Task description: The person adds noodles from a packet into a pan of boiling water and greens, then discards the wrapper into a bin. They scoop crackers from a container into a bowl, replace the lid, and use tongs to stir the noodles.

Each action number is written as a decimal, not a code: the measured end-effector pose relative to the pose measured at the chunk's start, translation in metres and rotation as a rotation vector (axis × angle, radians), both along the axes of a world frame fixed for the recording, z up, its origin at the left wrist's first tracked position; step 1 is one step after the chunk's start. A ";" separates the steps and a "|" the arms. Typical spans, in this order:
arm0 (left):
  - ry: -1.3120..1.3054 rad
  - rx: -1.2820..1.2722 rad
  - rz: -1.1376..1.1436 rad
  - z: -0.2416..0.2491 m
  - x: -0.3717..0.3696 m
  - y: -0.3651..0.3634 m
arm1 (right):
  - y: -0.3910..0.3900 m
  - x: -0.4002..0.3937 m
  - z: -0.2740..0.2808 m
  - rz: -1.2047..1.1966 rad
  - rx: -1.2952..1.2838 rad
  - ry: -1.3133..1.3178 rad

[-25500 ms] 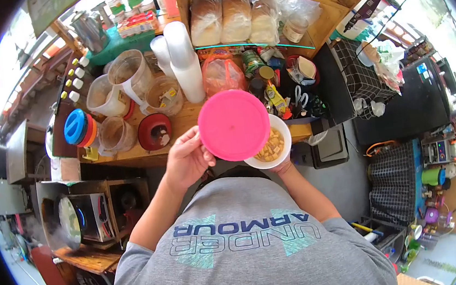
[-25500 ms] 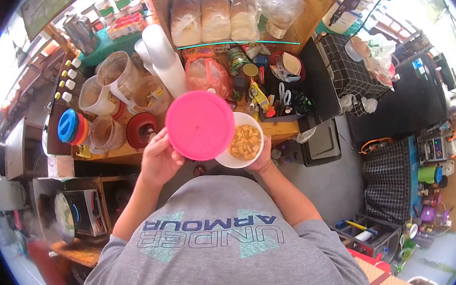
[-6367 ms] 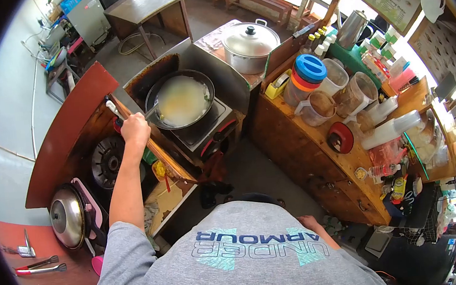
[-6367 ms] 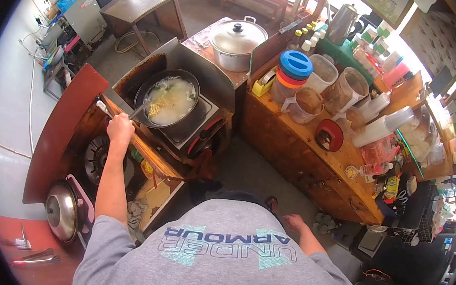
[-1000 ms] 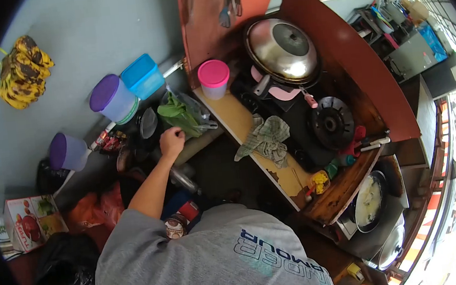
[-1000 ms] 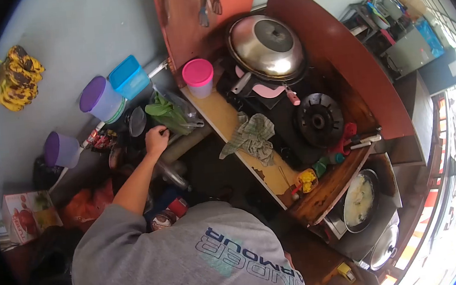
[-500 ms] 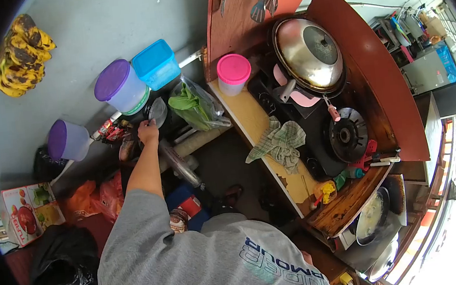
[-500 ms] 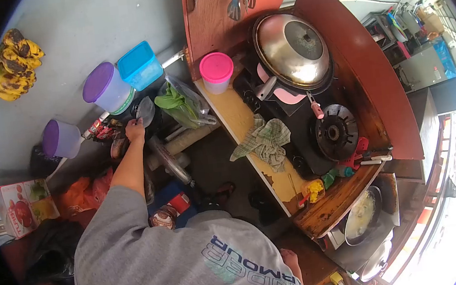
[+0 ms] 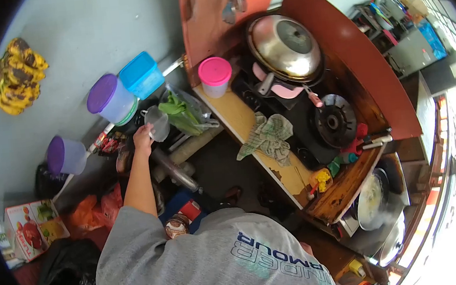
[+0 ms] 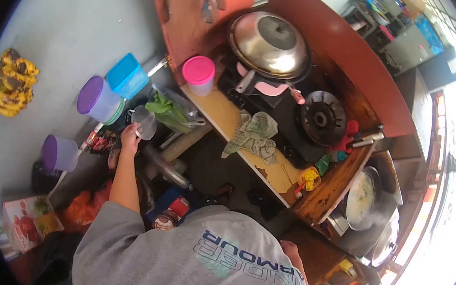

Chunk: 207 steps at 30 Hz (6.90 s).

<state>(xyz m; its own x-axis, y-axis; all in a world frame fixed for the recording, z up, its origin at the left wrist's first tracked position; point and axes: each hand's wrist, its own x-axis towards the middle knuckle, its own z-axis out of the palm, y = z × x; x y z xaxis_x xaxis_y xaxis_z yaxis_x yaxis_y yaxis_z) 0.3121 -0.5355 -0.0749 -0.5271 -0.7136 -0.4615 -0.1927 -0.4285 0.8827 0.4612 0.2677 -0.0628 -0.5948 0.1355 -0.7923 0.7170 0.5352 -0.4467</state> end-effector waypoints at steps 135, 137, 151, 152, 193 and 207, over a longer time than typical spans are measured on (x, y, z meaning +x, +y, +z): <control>-0.424 -2.408 -0.630 0.513 -0.229 0.242 | 0.080 0.269 -0.140 -0.338 0.717 0.300; -0.335 -2.547 -0.507 0.519 -0.251 0.206 | 0.073 0.249 -0.136 -0.289 0.718 0.321; -0.508 -2.801 -0.559 0.537 -0.301 0.120 | 0.029 0.130 -0.139 -0.020 0.711 0.500; -0.466 -2.830 -0.572 0.538 -0.300 0.119 | 0.029 0.124 -0.139 -0.003 0.713 0.514; 0.928 -2.726 -0.615 0.574 -0.222 0.451 | 0.018 0.276 -0.063 -0.711 0.475 0.097; 0.915 -2.283 -1.320 0.407 -0.144 0.640 | -0.020 0.375 -0.071 -0.933 0.415 0.056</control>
<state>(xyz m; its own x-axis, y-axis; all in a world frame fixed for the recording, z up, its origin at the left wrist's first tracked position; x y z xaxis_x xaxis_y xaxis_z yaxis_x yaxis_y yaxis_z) 0.1677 0.1041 0.3322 -0.3313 0.8905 0.3119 0.8457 0.4268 -0.3204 0.8358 0.2480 -0.1340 -0.1468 0.8207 -0.5521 0.9109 -0.1054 -0.3988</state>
